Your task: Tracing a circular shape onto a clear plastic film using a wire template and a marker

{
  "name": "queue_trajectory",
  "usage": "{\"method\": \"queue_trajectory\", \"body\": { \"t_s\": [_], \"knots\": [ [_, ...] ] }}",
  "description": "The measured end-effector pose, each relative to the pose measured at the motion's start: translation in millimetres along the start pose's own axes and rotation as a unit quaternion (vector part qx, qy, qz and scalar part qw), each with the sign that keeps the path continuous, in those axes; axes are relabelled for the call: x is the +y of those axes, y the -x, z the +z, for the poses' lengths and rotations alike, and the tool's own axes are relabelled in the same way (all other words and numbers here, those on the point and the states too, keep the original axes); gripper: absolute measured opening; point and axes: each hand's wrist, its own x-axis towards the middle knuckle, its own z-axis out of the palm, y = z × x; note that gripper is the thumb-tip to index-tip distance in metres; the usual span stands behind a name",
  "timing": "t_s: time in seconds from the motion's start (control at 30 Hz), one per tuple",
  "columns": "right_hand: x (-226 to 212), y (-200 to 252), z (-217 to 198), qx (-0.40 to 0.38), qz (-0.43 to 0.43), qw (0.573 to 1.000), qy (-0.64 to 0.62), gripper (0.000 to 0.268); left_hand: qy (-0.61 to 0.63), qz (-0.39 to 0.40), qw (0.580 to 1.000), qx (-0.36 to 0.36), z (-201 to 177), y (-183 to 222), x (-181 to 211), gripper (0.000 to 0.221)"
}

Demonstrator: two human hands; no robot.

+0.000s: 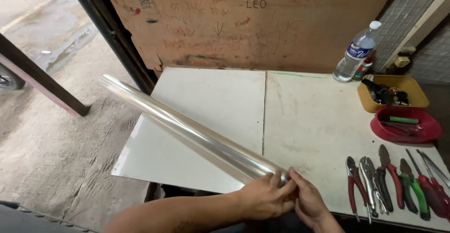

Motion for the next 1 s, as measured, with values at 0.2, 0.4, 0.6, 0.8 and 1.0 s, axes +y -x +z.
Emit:
{"method": "queue_trajectory", "body": {
  "t_s": [0.2, 0.4, 0.6, 0.8, 1.0],
  "knots": [
    [20, -2, 11, 0.02, -0.002, 1.0, -0.019, 0.035, 0.19, -0.156, 0.967, 0.066, 13, 10, -24, 0.007],
    [13, -7, 24, 0.023, 0.033, 0.989, 0.145, 0.042, -0.039, -0.439, 0.846, -0.298, 35, 107, -112, 0.085],
    [42, -31, 0, 0.025, -0.029, 0.993, 0.112, 0.032, -0.064, -0.502, 0.853, -0.127, 63, 117, -99, 0.044],
    [24, 6, -13, 0.076, -0.047, 0.994, 0.07, 0.038, -0.052, -0.505, 0.851, -0.136, 55, 115, -99, 0.05],
    [22, 60, -110, 0.174, -0.095, 0.963, 0.185, 0.027, -0.058, -0.509, 0.847, -0.144, 58, 129, -105, 0.054]
  ]
}}
